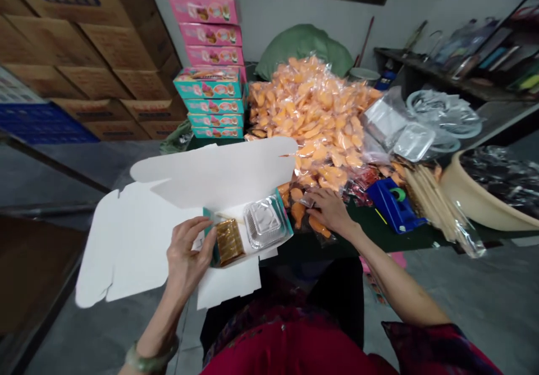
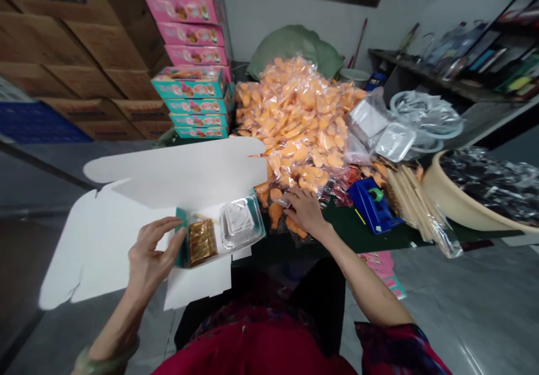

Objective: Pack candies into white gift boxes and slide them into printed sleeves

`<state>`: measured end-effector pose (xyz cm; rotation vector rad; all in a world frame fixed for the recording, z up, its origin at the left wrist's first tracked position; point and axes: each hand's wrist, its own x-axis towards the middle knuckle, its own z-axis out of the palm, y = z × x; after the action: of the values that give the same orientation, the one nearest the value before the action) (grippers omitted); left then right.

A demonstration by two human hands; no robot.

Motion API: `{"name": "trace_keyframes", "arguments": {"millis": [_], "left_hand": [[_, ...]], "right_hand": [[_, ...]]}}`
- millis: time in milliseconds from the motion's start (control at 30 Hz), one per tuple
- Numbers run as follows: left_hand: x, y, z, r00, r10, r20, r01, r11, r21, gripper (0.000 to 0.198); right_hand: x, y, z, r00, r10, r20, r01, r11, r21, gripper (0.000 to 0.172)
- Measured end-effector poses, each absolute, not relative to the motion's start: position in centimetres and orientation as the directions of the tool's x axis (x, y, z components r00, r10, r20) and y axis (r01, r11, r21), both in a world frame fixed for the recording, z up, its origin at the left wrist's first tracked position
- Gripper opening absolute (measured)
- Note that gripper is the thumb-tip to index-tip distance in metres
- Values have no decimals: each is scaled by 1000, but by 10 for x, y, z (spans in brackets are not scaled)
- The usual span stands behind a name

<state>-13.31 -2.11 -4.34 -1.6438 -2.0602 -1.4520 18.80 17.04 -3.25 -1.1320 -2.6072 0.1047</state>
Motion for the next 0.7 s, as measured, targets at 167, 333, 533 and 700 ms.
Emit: {"name": "trace_keyframes", "arguments": {"millis": [167,333,533,700], "left_hand": [[-132,-15,-45,-316,686,655,830,-134,541,13],[-130,-9,-43,-311,685,658,839,-128,529,14],[-124,-7,-15,-381,699,605,797,-84,599,19],[-103,15,-4,-258,760,596,739,-243,629,17]], "right_hand": [[198,217,-3,-267,912,312,888,358,-287,35],[193,289,14,-69,985,158,980,97,-174,40],[237,306,29,212,923,320,878,-36,-478,26],[258,303,23,167,956,240,907,-54,-417,38]]}}
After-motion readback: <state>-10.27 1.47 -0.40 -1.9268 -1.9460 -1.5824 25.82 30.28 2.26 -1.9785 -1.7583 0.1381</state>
